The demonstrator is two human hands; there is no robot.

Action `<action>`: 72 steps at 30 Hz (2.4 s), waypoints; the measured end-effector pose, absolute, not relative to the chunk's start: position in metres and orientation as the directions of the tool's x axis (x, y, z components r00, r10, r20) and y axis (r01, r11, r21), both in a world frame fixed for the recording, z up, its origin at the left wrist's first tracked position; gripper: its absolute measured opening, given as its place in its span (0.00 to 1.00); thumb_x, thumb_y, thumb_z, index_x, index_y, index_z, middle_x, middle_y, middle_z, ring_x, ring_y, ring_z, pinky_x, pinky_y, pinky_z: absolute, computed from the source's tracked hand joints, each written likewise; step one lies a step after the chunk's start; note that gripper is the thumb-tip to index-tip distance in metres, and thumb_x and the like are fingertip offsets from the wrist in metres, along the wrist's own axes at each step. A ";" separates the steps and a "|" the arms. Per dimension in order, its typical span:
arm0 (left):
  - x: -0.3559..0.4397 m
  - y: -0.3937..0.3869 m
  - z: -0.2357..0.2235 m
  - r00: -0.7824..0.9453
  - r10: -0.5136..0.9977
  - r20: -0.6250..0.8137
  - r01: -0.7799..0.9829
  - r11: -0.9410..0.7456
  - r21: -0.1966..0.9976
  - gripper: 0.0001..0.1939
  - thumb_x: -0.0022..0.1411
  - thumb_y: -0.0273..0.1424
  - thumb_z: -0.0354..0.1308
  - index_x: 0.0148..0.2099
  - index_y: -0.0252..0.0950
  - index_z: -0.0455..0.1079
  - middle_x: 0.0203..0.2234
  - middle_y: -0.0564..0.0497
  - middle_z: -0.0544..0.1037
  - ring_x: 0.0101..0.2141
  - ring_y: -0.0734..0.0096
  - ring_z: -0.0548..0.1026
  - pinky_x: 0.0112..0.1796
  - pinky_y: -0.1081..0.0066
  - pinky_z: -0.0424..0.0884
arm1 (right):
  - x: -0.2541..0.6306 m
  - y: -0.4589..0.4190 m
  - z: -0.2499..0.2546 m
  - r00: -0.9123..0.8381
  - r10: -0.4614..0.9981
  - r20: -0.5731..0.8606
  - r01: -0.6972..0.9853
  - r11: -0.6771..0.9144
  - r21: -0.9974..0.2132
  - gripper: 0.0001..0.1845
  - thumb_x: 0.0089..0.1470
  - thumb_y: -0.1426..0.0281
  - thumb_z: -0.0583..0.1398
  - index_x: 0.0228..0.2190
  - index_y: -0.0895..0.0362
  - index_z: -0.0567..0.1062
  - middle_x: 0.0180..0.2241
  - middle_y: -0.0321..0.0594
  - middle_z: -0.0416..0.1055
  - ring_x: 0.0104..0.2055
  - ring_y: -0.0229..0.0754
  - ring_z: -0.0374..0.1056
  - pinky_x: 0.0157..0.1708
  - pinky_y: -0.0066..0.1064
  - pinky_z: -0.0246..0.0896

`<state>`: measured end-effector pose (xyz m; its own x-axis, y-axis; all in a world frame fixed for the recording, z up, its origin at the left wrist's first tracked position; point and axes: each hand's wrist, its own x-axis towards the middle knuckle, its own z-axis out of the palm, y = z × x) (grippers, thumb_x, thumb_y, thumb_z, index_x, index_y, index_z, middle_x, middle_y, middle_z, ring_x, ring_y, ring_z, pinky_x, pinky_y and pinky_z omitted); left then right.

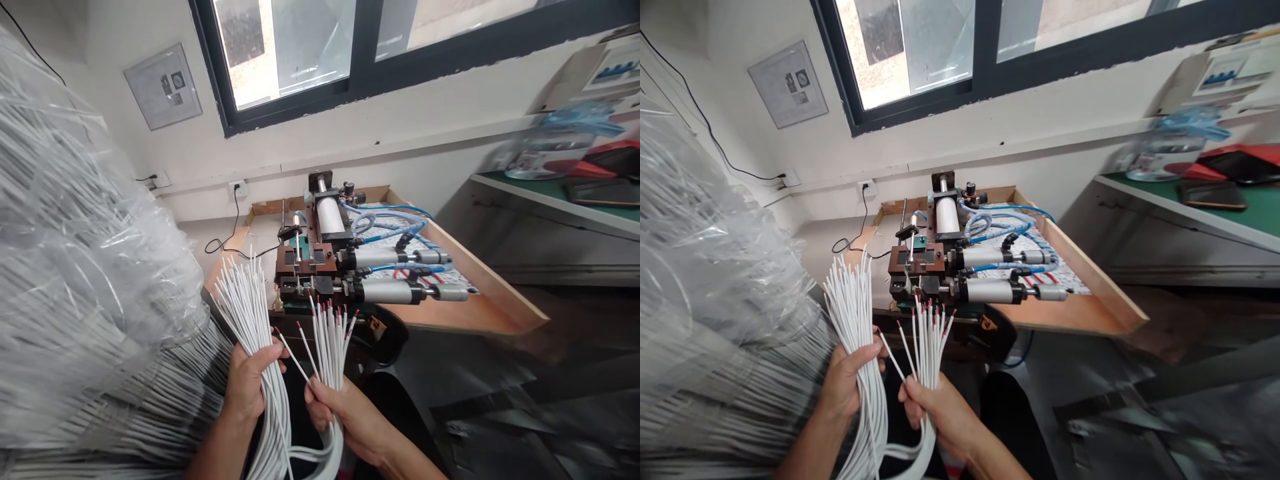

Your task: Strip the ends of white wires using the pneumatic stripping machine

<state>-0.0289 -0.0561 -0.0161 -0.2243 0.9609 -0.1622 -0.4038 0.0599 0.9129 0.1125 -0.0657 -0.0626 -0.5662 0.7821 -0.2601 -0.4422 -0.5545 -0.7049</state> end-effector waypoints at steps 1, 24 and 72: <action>-0.029 -0.057 -0.016 -0.223 0.961 -0.164 -0.398 0.064 0.915 0.08 0.41 0.23 0.61 0.29 0.30 0.69 0.18 0.53 0.73 0.21 0.74 0.71 0.20 0.76 0.66 | 0.112 -0.067 -0.063 -0.566 0.784 -0.254 -0.442 -0.549 -0.710 0.19 0.37 0.55 0.62 0.18 0.61 0.70 0.10 0.27 0.54 0.15 0.30 0.49 0.19 0.25 0.44; -0.020 -0.070 -0.012 -0.095 0.986 -0.139 -0.422 0.087 0.902 0.09 0.41 0.27 0.61 0.29 0.30 0.68 0.17 0.52 0.71 0.18 0.72 0.67 0.18 0.72 0.62 | 0.102 -0.083 -0.049 -0.551 0.796 -0.251 -0.288 -0.464 -0.838 0.30 0.37 0.44 0.53 0.18 0.61 0.70 0.08 0.27 0.52 0.13 0.30 0.47 0.17 0.25 0.39; -0.036 -0.045 -0.014 -0.402 0.827 -0.392 -0.322 0.273 0.906 0.25 0.28 0.26 0.68 0.34 0.36 0.69 0.18 0.57 0.76 0.18 0.72 0.72 0.19 0.78 0.70 | 0.204 -0.029 -0.047 0.085 0.989 -0.124 -0.564 -0.055 -0.824 0.14 0.39 0.66 0.63 0.31 0.59 0.76 0.24 0.38 0.69 0.23 0.35 0.60 0.19 0.25 0.53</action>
<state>-0.0362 -0.0452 -0.0136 -0.4021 0.8274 -0.3920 -0.3221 0.2730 0.9065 0.2037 -0.0294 -0.0469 0.0848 0.9887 -0.1239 -0.5637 -0.0550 -0.8241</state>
